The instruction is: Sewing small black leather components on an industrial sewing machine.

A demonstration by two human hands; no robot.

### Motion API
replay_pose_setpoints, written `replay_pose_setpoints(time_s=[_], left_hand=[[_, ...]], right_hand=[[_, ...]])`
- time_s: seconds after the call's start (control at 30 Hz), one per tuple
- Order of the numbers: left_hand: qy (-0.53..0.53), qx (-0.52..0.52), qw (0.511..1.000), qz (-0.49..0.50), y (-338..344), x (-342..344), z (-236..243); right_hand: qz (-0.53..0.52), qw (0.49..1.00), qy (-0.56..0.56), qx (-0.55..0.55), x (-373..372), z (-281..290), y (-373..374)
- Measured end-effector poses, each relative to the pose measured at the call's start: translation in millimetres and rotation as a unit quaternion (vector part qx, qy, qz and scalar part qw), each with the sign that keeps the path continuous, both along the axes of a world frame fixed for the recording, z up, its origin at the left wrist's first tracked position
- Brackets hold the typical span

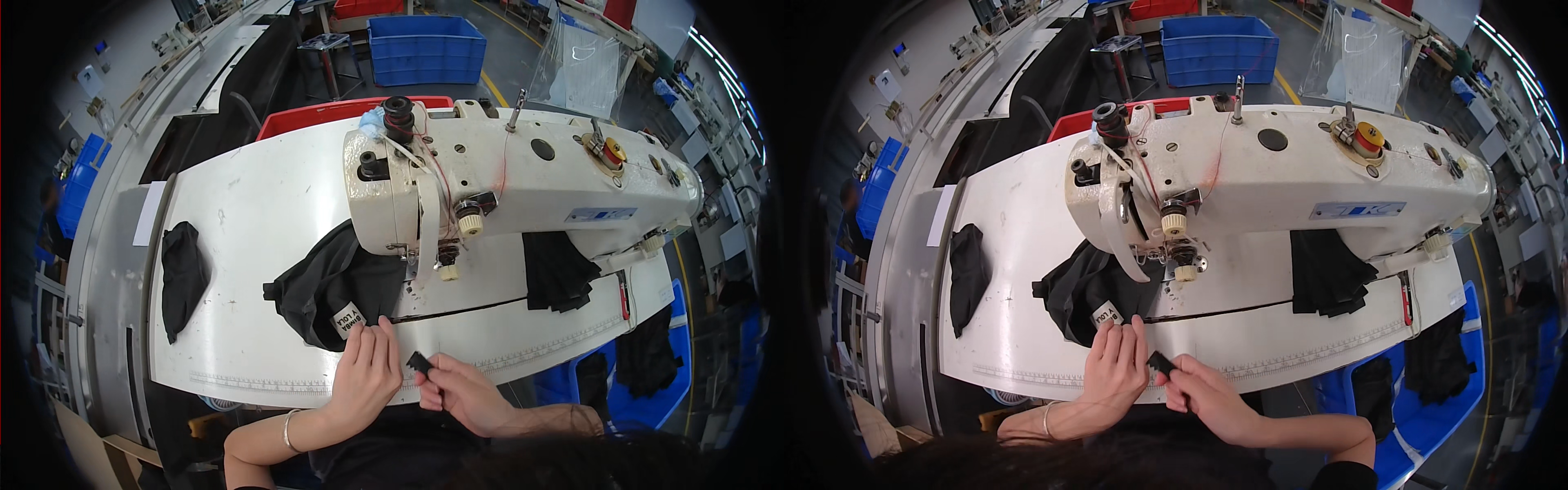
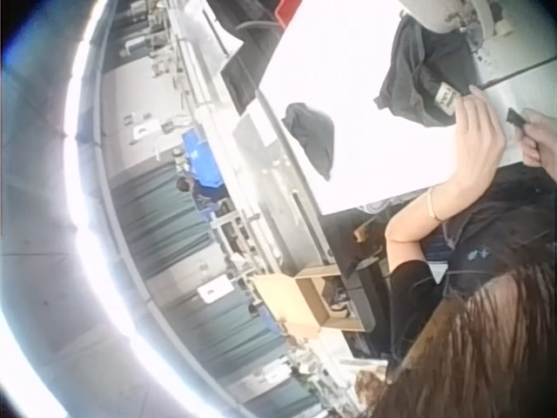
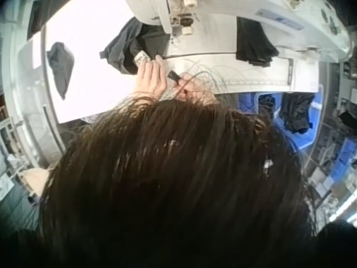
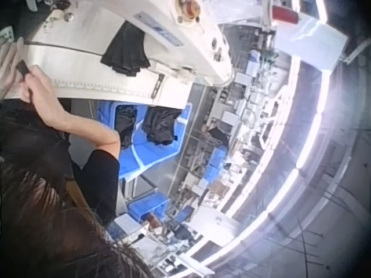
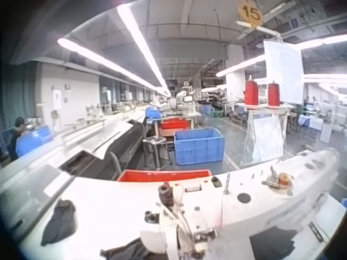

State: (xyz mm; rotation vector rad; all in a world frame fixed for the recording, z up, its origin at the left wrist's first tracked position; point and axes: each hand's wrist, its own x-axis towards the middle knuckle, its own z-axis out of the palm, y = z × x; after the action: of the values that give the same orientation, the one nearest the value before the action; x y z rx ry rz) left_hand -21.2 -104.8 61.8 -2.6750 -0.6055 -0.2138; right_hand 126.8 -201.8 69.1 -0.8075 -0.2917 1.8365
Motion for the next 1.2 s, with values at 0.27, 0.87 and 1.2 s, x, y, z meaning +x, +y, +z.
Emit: replay_pose_setpoints(time_s=[0.27, 0.87, 1.2], left_hand=[[-0.041, -0.011, 0.999, 0.01, -1.3, -0.2, -17.3], [-0.129, -0.049, 0.986, -0.096, 67.6, 26.2, -0.7], [-0.106, -0.356, 0.927, -0.045, 91.1, 6.5, -34.5]], right_hand=[[0.067, 0.791, -0.49, 0.359, -20.4, 21.0, -48.4], [0.062, 0.772, -0.586, 0.24, 59.0, -26.3, 76.6], [0.039, 0.348, -0.829, 0.436, 61.0, -77.2, 89.3]])
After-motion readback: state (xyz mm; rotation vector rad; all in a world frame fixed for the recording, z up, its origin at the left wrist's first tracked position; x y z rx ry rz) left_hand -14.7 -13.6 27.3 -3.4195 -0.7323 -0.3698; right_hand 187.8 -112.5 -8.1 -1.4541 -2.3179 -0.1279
